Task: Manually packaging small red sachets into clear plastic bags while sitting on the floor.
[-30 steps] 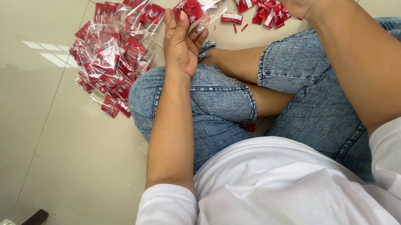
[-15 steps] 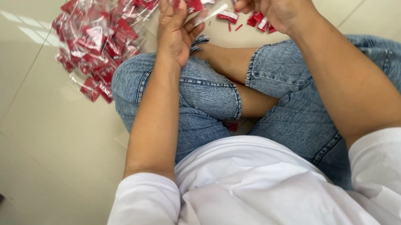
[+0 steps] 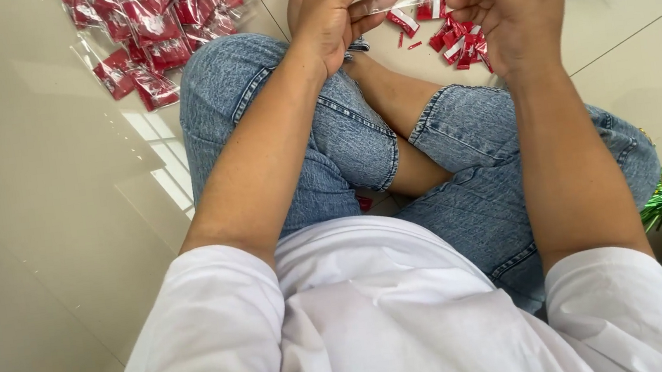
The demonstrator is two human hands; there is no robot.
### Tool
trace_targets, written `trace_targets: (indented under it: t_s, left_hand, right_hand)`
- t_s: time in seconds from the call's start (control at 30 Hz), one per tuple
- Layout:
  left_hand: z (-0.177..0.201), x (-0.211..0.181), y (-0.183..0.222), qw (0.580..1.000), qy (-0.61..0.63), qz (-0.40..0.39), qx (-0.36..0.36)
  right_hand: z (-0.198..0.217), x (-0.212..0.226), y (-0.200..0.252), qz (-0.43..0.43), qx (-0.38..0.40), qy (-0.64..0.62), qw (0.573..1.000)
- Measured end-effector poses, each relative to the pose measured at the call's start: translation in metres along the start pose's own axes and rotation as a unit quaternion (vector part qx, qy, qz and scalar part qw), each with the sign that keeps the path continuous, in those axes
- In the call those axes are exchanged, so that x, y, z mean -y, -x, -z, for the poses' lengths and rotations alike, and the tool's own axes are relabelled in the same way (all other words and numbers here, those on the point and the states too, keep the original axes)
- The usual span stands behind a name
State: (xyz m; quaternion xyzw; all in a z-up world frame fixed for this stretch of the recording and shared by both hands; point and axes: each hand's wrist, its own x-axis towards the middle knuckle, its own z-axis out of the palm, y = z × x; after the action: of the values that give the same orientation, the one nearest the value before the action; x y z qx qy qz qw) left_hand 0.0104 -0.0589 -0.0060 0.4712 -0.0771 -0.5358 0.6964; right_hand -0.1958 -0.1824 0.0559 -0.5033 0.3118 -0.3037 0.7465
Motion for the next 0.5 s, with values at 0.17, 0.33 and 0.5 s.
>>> trace_targets:
  t_s: [0.17,0.33,0.5]
  left_hand:
    - [-0.0032,-0.0019,0.0026,1.000,-0.004,0.000,-0.001]
    - [0.0005,0.0002,-0.0013,1.000,0.012,0.005,0.010]
    - [0.0006,0.0023,-0.0020,1.000,-0.015,0.006,0.019]
  right_hand:
    - [0.0011,-0.0096,0.0015,0.136,0.044,0.162,0.976]
    - [0.0036,-0.0137,-0.0035,0.192,0.026,0.203,0.960]
    - [0.0037,-0.0144,-0.0031,0.139,0.050,0.227,0.963]
